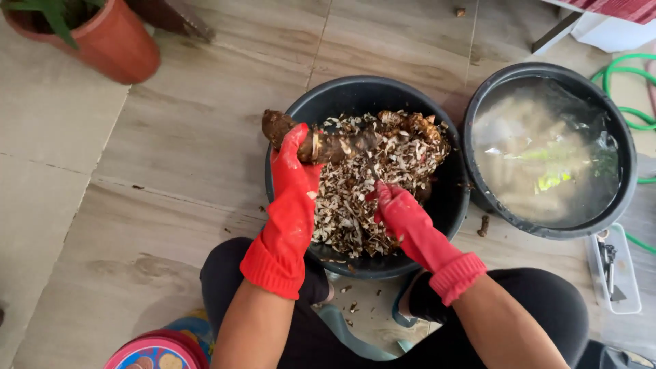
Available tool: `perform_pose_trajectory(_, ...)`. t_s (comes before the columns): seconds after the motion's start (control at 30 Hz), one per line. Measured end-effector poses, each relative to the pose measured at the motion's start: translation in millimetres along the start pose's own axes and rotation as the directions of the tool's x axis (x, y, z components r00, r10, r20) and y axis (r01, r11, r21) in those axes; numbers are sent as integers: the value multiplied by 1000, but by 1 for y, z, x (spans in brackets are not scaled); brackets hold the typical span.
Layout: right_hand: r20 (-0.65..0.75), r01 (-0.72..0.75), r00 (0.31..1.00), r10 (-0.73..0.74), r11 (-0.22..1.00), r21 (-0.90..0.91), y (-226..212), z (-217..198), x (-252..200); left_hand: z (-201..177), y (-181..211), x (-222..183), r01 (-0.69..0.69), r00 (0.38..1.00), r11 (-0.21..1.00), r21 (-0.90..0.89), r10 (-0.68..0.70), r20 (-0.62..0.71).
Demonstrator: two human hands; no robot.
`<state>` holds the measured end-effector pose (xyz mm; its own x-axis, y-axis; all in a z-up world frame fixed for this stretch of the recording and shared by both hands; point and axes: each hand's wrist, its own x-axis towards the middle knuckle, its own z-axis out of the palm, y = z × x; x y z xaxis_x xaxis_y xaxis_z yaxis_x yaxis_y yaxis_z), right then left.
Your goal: A person wearing red rubber gloves uses a knife to peel the skin off a root vegetable over a bin of peels.
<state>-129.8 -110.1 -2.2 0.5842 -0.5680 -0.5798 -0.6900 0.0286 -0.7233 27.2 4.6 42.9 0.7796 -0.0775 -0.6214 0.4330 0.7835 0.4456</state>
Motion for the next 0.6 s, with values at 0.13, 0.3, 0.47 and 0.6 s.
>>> perform_pose_trajectory(0.13,-32,66,997,-63,994,89,-46,-31,-26,-17,-24,33,-27,999,999,27,25,46)
perform_pose_trajectory(0.3,-42,112,991,-127,959,-260,-81,-55,-59,4,-17,1,178,979,983,34,-180,99)
perform_pose_trajectory(0.47,85,243,970,-228,936,-256,-68,-54,-72,16,-20,-16,211,953,947,241,-254,165)
perform_pose_trajectory(0.6,121,483,875,-468,857,-180,-33,-45,-63,6,-42,-33,263,923,899,351,-340,181)
